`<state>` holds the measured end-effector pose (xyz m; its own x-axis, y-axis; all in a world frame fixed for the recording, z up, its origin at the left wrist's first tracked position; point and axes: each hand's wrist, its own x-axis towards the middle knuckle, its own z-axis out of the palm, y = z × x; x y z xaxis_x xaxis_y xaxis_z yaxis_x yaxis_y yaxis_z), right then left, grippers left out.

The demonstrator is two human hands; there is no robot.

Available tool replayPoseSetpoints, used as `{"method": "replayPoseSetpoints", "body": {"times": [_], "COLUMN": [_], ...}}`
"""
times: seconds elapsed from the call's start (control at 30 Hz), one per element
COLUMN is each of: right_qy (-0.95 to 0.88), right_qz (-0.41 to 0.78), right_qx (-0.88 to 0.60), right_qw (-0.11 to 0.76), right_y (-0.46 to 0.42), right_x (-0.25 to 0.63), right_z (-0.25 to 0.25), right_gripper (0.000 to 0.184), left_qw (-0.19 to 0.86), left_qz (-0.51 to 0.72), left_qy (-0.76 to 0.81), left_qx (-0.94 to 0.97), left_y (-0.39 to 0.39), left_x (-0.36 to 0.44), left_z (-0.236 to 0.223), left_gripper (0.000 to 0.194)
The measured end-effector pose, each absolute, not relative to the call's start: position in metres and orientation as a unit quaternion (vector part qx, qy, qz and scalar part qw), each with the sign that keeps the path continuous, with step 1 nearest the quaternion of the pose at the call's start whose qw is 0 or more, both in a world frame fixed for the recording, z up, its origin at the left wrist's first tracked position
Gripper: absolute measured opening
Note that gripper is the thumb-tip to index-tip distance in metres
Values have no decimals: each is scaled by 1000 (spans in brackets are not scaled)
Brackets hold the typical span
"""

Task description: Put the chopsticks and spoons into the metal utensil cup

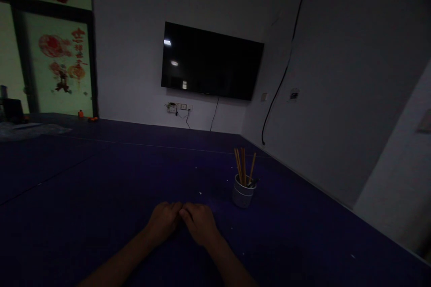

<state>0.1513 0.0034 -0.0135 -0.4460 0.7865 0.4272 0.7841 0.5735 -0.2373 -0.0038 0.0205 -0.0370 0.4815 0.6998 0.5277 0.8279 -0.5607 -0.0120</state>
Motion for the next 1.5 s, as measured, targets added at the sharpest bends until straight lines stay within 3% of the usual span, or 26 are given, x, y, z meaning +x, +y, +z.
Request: {"method": "replayPoseSetpoints", "body": {"times": [0.7,1.5], "right_qy": [-856,-856], "right_qz": [-42,-36], "right_qx": [-452,-460], "right_qw": [248,232], "right_y": [3,5], "right_x": [152,153], "right_z": [-16,-18], "right_gripper": [41,40], "left_qw": [136,140], "left_qz": [-268,-243], "left_qy": [-434,-435], "left_qx": [-849,-855], "left_y": [24,23], "left_x": [-11,-6], "left_z": [-41,-42], "left_gripper": [34,23]}}
